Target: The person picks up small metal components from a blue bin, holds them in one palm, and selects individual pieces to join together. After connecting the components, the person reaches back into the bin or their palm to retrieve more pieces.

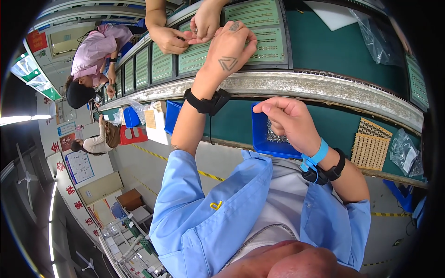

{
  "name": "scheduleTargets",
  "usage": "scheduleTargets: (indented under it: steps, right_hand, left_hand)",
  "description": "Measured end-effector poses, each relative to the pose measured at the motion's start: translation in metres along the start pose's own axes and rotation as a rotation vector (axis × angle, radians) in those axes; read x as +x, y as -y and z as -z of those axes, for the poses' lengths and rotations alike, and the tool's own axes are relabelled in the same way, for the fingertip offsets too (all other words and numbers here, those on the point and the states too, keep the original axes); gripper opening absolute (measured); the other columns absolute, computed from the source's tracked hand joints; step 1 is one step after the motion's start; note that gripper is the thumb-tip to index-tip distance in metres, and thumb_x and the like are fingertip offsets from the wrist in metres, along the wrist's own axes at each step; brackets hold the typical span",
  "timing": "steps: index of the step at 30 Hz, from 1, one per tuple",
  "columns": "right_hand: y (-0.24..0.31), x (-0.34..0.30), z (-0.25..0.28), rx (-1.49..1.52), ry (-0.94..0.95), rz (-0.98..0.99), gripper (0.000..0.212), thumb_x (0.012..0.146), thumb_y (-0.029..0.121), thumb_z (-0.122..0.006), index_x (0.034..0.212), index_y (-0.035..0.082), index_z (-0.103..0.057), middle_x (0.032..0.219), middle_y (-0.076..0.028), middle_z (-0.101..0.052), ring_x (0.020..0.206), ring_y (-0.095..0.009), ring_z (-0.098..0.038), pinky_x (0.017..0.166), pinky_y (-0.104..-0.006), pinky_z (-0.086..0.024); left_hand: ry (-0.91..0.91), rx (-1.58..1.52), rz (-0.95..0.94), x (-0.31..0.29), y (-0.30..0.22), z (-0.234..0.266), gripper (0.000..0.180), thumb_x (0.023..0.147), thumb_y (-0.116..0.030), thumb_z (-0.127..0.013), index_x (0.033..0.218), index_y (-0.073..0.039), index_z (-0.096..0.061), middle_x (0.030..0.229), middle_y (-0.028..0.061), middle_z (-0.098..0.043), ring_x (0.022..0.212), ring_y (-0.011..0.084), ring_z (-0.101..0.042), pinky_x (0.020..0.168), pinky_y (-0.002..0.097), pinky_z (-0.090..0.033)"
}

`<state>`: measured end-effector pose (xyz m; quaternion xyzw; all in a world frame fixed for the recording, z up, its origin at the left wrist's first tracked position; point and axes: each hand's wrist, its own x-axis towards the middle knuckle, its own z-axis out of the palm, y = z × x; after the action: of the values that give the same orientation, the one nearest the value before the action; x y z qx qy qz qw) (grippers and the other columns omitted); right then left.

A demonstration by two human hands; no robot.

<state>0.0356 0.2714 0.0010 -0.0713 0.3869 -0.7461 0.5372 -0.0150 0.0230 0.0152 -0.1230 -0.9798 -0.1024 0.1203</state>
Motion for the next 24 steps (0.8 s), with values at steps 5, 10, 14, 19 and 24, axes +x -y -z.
scheduleTargets:
  steps: [5, 10, 14, 19, 24]
  right_hand:
    - [0.001, -0.0002, -0.0003, -0.012, 0.006, 0.0, 0.022, 0.106, 0.015, -0.059, 0.112, -0.002, -0.071, 0.065, 0.01, -0.039, 0.052, 0.0, -0.027, 0.047, -0.0223, -0.019]
    - [-0.0004, -0.0005, 0.0009, -0.012, 0.017, 0.005, 0.022, 0.106, 0.015, -0.059, 0.112, -0.002, -0.071, 0.064, 0.01, -0.04, 0.052, -0.001, -0.027, 0.048, -0.0222, -0.02]
    - [0.0006, -0.0005, -0.0001, -0.02, 0.013, 0.007, 0.021, 0.106, 0.015, -0.059, 0.111, -0.002, -0.071, 0.064, 0.01, -0.04, 0.052, -0.001, -0.027, 0.048, -0.0224, -0.02]
    - [0.0007, -0.0007, -0.0006, -0.023, 0.011, 0.006, 0.021, 0.106, 0.015, -0.059, 0.111, -0.002, -0.071, 0.064, 0.01, -0.041, 0.052, -0.001, -0.027, 0.048, -0.0226, -0.02]
    - [-0.001, 0.0002, 0.0005, 0.023, 0.02, 0.001, 0.02, 0.105, 0.014, -0.06, 0.111, -0.002, -0.071, 0.065, 0.01, -0.04, 0.052, -0.001, -0.027, 0.048, -0.0224, -0.02]
  left_hand:
    - [-0.01, 0.04, -0.017, 0.0051, 0.0031, -0.0023, 0.008, 0.084, -0.012, -0.072, 0.085, -0.005, -0.07, 0.087, 0.0068, -0.065, 0.097, 0.0295, -0.063, 0.081, 0.0438, -0.051]
    - [0.001, 0.096, -0.048, 0.007, 0.0022, -0.0019, 0.008, 0.084, -0.012, -0.072, 0.085, -0.005, -0.07, 0.09, 0.0061, -0.066, 0.098, 0.0287, -0.063, 0.08, 0.0444, -0.051]
    - [0.009, 0.132, -0.071, 0.0082, 0.0017, -0.0042, 0.008, 0.086, -0.013, -0.073, 0.088, -0.005, -0.071, 0.089, 0.0055, -0.064, 0.095, 0.0278, -0.062, 0.078, 0.0438, -0.05]
    - [-0.023, 0.186, -0.097, 0.0088, -0.0004, -0.0067, 0.007, 0.086, -0.012, -0.073, 0.088, -0.006, -0.071, 0.09, 0.0044, -0.064, 0.095, 0.0268, -0.062, 0.076, 0.0439, -0.051]
    - [-0.011, 0.197, -0.09, 0.0088, -0.0035, -0.0036, 0.006, 0.085, -0.012, -0.073, 0.088, -0.006, -0.073, 0.091, 0.0038, -0.065, 0.096, 0.0262, -0.063, 0.077, 0.0433, -0.052]
